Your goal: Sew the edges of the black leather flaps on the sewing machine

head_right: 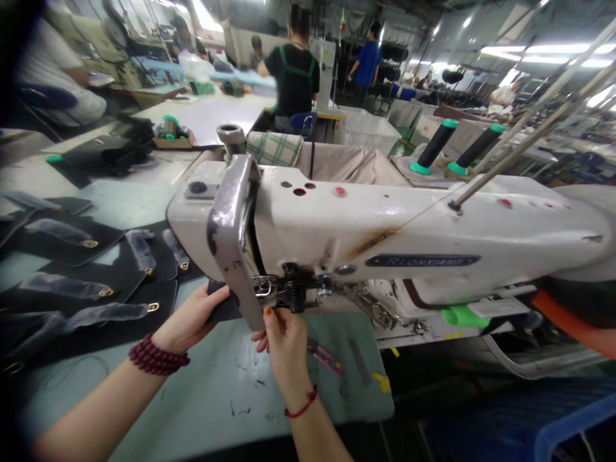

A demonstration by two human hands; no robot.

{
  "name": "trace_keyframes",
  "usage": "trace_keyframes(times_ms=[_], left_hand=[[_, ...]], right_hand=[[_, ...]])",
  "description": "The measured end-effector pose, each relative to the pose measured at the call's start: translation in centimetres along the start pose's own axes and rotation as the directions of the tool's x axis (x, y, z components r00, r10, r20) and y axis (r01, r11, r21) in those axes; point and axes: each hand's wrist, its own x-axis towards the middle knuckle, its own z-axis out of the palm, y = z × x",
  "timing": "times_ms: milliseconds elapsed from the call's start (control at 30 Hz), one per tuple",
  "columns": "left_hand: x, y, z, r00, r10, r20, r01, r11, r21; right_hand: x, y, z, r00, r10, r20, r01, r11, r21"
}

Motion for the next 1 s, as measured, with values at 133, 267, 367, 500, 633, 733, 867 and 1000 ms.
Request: trace_keyframes(times_ms=[133,267,367,500,633,733,867,1000], left_hand=[[0.3,0.0,-0.1,1.000,-0.027,0.009,0.027,1.000,-0.011],[0.1,-0.7,-1.0,0.998,-0.054,0.018,0.055,0.995,-0.082],[-1.3,-2.1,-1.3,0.981,0.019,0.194,0.021,0.979,-0.204],[-3.1,-4.2,0.3,0.934,0.081,0.349,-0.032,0.989,-0.144],[-2.7,-5.0,2.0,0.970,-0.029,0.242,0.032,0.999,-0.009],[-1.8,-5.0,2.0,0.983,-0.060,0.173,0.040,0.993,0.114],[-1.1,-4.8,1.3,0.984,-0.084,0.158,0.047,0.973,0.225],[-0.8,-5.0,0.9,0.978,-0.058,0.199,-0.006,0.951,0.309]], right_hand=[[0.0,-0.1,0.2,1.000,0.011,-0.017,-0.011,1.000,0.000],[0.0,-0.2,0.3,0.999,0.015,-0.033,-0.015,1.000,0.005],[-0.1,-0.2,0.4,0.999,0.020,-0.040,-0.019,1.000,0.015],[-0.2,-0.5,0.6,0.999,0.017,-0.051,-0.016,1.000,0.013],[-0.3,-0.8,0.7,0.998,0.012,-0.059,-0.011,1.000,0.015],[-0.3,-0.9,0.6,0.998,0.005,-0.056,-0.005,1.000,0.017],[-0.4,-0.7,0.5,0.998,-0.015,-0.065,0.016,1.000,0.017],[-0.4,-0.3,0.6,0.997,-0.036,-0.071,0.037,0.999,0.000]])
